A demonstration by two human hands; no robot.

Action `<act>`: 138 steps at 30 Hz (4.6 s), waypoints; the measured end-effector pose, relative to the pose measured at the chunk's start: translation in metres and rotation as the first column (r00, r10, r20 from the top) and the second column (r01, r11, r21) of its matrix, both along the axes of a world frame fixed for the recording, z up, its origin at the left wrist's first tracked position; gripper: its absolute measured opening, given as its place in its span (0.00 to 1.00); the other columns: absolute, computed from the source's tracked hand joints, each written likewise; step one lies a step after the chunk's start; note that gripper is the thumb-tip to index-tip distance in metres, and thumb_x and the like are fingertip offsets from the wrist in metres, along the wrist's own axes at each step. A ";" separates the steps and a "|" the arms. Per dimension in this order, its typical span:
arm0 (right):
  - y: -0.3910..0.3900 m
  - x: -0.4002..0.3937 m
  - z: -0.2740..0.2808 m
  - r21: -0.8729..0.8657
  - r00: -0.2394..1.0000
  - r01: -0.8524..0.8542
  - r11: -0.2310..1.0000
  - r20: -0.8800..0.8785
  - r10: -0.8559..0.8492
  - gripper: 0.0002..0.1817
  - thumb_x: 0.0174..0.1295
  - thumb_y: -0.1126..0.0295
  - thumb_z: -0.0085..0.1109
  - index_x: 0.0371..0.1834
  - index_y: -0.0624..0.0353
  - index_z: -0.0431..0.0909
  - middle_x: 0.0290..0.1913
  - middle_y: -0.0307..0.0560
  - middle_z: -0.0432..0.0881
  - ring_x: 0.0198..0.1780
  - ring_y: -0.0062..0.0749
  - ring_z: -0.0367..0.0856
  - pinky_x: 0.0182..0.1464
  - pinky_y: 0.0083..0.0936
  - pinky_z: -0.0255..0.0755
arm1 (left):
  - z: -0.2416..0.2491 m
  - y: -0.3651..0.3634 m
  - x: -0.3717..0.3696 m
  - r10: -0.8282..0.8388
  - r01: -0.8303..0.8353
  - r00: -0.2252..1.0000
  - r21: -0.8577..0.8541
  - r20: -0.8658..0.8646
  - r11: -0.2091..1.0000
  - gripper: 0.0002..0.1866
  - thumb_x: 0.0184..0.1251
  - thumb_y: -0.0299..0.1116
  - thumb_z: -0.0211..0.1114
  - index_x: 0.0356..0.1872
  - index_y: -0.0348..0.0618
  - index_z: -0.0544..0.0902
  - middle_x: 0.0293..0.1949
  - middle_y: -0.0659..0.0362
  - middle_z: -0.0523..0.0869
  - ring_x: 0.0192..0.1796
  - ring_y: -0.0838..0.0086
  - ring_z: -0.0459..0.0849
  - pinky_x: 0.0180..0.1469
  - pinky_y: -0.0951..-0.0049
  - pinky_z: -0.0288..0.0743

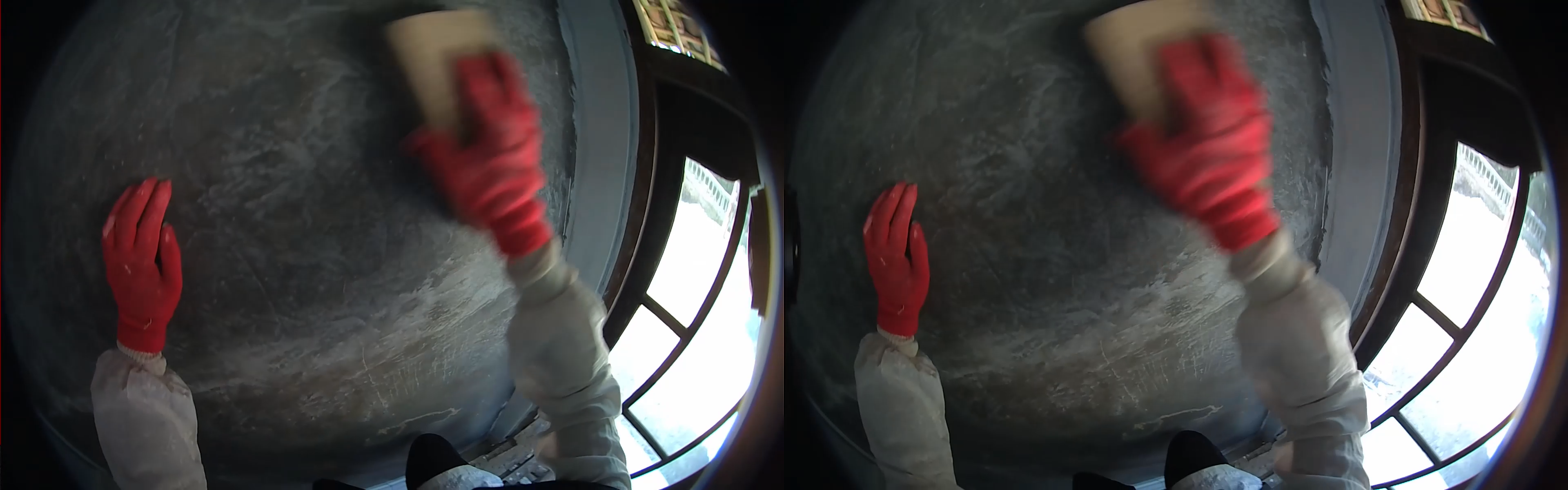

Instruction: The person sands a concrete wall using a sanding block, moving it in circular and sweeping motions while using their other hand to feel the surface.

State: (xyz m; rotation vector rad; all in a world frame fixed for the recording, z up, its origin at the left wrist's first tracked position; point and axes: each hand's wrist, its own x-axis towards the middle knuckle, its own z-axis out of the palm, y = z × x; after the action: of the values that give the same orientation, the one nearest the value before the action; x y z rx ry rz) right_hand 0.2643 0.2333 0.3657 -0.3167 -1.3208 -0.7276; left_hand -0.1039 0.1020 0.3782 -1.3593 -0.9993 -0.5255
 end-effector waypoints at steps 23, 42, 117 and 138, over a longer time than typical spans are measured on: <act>0.040 0.086 -0.283 -0.643 0.790 -0.179 0.745 -0.546 -0.281 0.43 0.60 0.64 0.65 0.77 0.63 0.55 0.76 0.69 0.52 0.75 0.61 0.55 0.74 0.44 0.54 | 0.000 0.004 -0.008 -0.086 0.099 0.982 0.069 -0.168 0.993 0.23 0.69 0.23 0.53 0.65 0.44 0.76 0.64 0.56 0.79 0.64 0.57 0.76 0.65 0.61 0.69; 0.028 0.062 -0.348 -0.677 0.781 -0.206 0.707 -0.549 -0.297 0.44 0.61 0.65 0.63 0.78 0.64 0.51 0.77 0.62 0.51 0.76 0.53 0.54 0.75 0.39 0.51 | -0.003 0.002 -0.020 -0.015 0.025 0.991 0.074 -0.134 0.997 0.22 0.75 0.28 0.49 0.68 0.42 0.72 0.67 0.55 0.76 0.69 0.60 0.72 0.69 0.63 0.63; -0.124 0.041 -0.321 -0.785 0.875 -0.439 0.437 -0.484 0.010 0.16 0.74 0.71 0.46 0.52 0.75 0.78 0.57 0.58 0.79 0.56 0.44 0.80 0.57 0.35 0.77 | -0.285 -0.013 0.061 -0.393 -0.182 0.184 0.424 0.901 0.887 0.51 0.52 0.42 0.75 0.75 0.42 0.54 0.67 0.30 0.59 0.65 0.33 0.64 0.62 0.39 0.62; -0.133 0.019 -0.316 -0.806 0.872 -0.464 0.368 -0.489 0.030 0.19 0.70 0.72 0.47 0.61 0.71 0.74 0.54 0.55 0.80 0.56 0.40 0.78 0.61 0.34 0.73 | -0.279 -0.002 0.111 -0.344 0.134 0.558 0.327 0.755 0.936 0.53 0.48 0.39 0.75 0.76 0.49 0.54 0.66 0.34 0.60 0.65 0.37 0.65 0.58 0.39 0.65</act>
State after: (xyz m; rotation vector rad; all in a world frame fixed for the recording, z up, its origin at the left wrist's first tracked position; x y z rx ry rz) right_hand 0.2828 0.1008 0.0499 -1.0751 -1.2060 0.4469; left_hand 0.0075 0.1000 0.0987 -1.0203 -1.4187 -1.5363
